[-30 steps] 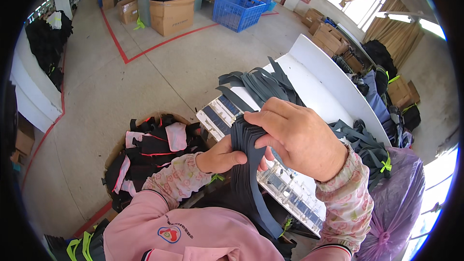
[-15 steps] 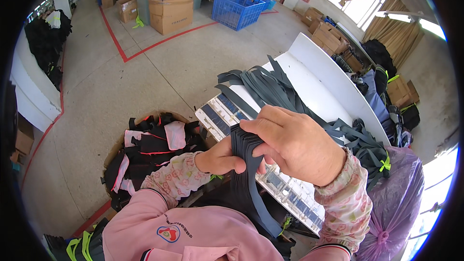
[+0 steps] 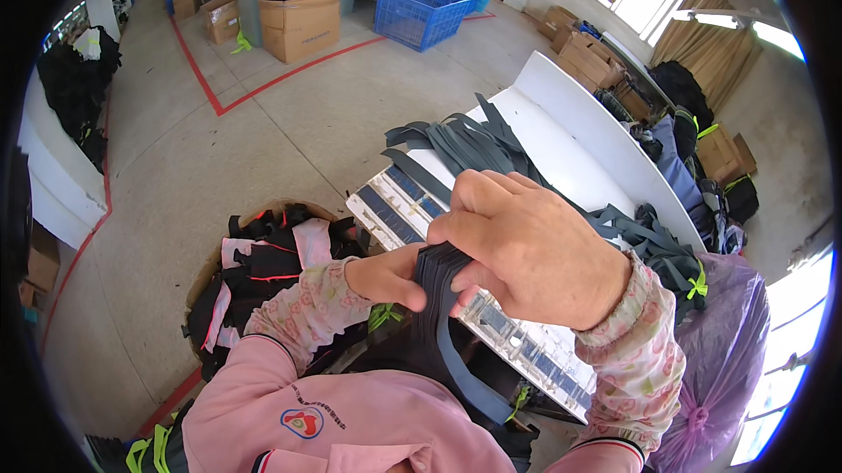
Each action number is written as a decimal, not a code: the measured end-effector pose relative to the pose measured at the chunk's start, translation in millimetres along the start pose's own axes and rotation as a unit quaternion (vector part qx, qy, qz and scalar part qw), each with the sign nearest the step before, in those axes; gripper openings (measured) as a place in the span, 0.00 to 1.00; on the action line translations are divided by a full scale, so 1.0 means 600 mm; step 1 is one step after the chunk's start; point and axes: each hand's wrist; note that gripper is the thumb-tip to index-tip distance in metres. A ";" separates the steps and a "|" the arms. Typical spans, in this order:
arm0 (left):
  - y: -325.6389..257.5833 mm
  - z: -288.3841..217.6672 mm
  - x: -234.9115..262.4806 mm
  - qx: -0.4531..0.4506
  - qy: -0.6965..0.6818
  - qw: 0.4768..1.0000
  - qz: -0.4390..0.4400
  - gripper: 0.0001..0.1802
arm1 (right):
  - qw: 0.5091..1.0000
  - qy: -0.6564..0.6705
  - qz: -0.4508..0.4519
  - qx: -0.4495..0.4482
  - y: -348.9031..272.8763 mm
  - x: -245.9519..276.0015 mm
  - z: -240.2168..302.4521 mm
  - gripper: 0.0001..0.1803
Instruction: The recorder is sorting, counting, and organizing long dark straps or bands on a workbench in a manufacturing environment.
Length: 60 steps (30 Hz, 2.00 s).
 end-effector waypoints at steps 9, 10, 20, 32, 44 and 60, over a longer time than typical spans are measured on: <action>0.006 -0.019 -0.029 0.012 0.169 0.985 -0.041 0.27 | 0.997 0.053 0.057 -0.006 -0.015 -0.018 0.006 0.38; 0.005 -0.023 -0.032 0.012 0.167 0.985 -0.040 0.27 | 0.997 0.053 0.058 -0.008 -0.019 -0.019 0.007 0.38; 0.014 -0.032 -0.035 -0.030 0.252 0.964 -0.079 0.31 | 0.994 0.055 0.093 -0.025 -0.032 -0.013 0.003 0.44; 0.022 -0.021 -0.037 0.015 0.177 0.981 -0.077 0.28 | 1.000 0.006 -0.004 -0.023 -0.032 0.050 0.007 0.48; 0.016 -0.023 -0.035 0.048 0.119 0.986 -0.106 0.30 | 0.999 -0.037 -0.013 -0.029 -0.053 0.015 0.005 0.24; 0.019 -0.034 -0.052 0.047 0.130 0.987 -0.076 0.26 | 0.999 -0.020 -0.043 -0.011 -0.053 0.020 0.008 0.09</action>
Point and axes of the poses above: each hand's wrist, its own y-axis towards the middle knuckle, its own x-axis out of the back of the hand, z = x × y, and after that the axes turned 9 degrees about -z, right-handed
